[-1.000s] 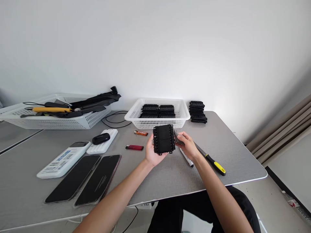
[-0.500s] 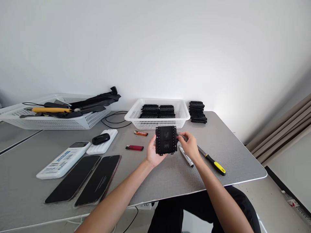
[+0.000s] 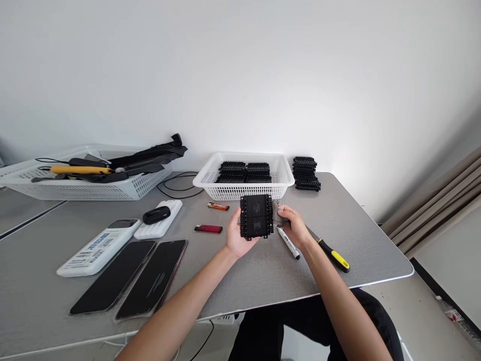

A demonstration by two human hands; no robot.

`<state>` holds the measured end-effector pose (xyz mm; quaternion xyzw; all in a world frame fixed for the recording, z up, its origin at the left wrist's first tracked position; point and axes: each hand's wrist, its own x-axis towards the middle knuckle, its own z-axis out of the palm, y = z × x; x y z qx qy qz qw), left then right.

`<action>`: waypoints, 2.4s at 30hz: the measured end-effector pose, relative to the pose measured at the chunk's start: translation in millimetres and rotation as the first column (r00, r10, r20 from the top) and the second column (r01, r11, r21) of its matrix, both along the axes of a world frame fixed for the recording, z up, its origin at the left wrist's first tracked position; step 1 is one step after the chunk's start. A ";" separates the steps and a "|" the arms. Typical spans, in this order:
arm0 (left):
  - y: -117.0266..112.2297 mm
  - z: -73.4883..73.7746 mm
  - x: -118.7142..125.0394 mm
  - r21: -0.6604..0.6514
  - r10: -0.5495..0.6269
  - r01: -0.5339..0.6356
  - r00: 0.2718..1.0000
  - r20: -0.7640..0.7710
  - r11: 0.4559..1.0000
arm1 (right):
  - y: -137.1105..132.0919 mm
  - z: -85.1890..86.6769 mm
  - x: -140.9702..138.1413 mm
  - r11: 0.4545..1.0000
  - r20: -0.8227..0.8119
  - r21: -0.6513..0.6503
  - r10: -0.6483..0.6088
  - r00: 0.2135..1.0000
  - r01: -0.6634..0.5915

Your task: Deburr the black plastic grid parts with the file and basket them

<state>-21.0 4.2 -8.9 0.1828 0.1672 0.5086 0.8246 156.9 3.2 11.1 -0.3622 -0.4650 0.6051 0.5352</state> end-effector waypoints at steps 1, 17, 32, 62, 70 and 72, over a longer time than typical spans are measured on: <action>-0.1 -0.1 -0.2 -0.003 -0.016 0.016 1.000 0.004 1.000 | -0.6 0.1 0.5 1.000 0.009 0.013 0.010 1.000 -0.011; -1.4 2.8 4.0 0.069 -0.013 0.019 0.996 -0.093 0.997 | -3.5 8.7 12.8 0.893 0.374 0.375 -0.391 0.841 0.249; -8.8 1.3 13.1 0.117 -0.051 0.070 0.986 -0.156 0.991 | -24.9 25.8 1.6 0.729 0.599 0.678 -0.619 0.508 0.088; -3.1 10.0 6.0 -0.026 0.130 -0.138 0.969 -0.209 0.990 | -33.0 30.8 -3.5 0.719 0.565 0.669 -0.657 0.500 0.189; -8.1 4.6 16.2 0.042 0.057 -0.049 0.980 -0.193 0.998 | -32.2 8.4 -24.2 0.761 0.702 0.636 -0.638 0.316 0.125; -2.5 7.6 10.0 0.019 0.159 -0.158 0.971 -0.178 0.987 | -36.0 3.6 -33.0 0.791 0.759 0.610 -0.601 0.250 0.051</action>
